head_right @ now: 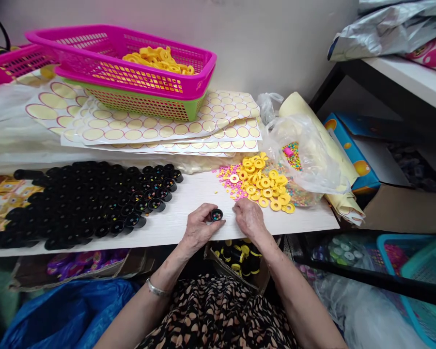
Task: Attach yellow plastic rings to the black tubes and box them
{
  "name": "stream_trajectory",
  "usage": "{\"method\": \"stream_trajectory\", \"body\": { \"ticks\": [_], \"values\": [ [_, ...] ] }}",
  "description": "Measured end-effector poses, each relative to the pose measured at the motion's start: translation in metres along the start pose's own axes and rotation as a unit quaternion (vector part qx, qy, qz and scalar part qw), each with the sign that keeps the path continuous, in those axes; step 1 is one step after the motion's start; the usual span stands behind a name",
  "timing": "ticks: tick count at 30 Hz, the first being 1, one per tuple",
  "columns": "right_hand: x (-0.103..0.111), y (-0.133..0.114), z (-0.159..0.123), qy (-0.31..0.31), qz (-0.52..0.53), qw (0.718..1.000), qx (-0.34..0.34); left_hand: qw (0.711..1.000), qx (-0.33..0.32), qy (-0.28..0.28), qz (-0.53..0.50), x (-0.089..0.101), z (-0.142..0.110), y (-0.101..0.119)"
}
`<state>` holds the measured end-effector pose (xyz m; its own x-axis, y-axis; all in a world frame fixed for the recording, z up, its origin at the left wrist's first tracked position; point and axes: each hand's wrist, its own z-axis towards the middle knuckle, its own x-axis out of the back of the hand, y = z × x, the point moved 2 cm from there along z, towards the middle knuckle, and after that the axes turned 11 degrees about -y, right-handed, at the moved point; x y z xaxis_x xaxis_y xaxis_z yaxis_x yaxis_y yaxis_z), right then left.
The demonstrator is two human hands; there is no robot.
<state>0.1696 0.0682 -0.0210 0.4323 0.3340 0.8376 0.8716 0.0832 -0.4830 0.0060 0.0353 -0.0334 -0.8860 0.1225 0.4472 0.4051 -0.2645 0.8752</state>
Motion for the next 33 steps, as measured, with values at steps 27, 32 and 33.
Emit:
{"method": "stream_trajectory", "body": {
  "ticks": [27, 32, 33],
  "values": [
    [-0.001, -0.058, -0.02, 0.021, -0.163, 0.954, 0.252, 0.999, -0.018, -0.044, -0.017, -0.001, -0.002, -0.002],
    [0.005, -0.058, -0.016, -0.022, -0.109, 0.964, 0.241, 0.999, -0.008, -0.051, -0.008, 0.0, -0.001, 0.0],
    [0.007, -0.054, -0.014, -0.04, -0.059, 0.968, 0.242, 0.999, -0.005, -0.053, -0.002, 0.0, -0.001, 0.0]
  ]
}}
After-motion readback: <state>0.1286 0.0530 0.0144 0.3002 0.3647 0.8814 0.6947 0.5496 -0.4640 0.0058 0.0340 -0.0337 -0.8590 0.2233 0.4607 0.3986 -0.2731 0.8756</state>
